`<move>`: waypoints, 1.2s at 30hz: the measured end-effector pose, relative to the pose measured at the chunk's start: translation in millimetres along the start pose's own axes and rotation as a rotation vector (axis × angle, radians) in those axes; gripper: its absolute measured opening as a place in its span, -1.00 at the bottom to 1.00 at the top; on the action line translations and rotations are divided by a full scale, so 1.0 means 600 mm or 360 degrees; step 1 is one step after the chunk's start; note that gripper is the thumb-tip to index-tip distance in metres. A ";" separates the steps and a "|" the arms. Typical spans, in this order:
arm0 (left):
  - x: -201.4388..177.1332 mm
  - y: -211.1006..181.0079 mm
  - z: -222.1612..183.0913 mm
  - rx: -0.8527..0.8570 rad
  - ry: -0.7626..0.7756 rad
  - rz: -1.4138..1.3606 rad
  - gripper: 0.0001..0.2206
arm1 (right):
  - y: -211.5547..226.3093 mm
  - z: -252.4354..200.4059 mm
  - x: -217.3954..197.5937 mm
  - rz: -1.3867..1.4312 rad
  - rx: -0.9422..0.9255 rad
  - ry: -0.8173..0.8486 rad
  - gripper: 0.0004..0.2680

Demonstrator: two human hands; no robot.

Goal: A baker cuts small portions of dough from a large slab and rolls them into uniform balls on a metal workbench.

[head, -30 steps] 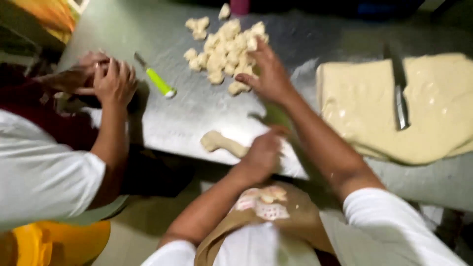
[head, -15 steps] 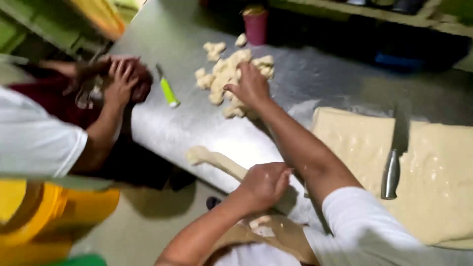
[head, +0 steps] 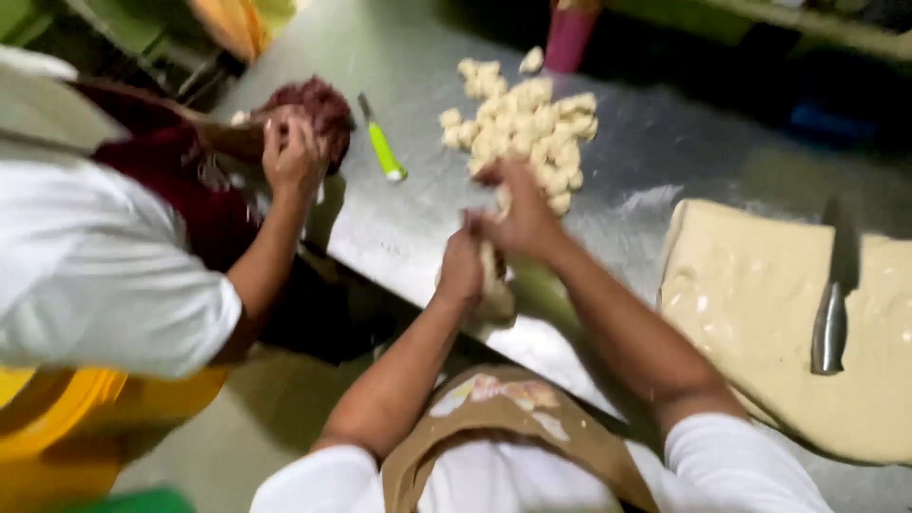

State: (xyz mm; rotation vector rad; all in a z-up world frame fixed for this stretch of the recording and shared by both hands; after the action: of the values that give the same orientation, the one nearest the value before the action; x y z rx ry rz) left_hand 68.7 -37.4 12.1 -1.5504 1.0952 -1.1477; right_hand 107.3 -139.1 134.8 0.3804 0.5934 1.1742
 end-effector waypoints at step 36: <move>-0.075 -0.008 -0.023 -0.0350 -0.0578 -0.0734 -0.41 | -0.019 -0.090 0.124 0.0836 0.0225 0.0769 -0.31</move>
State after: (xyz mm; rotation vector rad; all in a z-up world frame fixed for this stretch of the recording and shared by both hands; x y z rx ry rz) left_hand 48.0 5.0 10.8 -2.1617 0.6509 -0.9994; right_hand 102.0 -74.8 68.3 0.3852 1.0402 1.7556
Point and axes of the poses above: each hand's wrist, its own z-axis towards the middle knuckle, its own x-axis out of the palm, y = z × x, the point moved 8 cm from there along z, towards the middle knuckle, and after that the axes turned 14 degrees about -y, right-handed, at the moved point
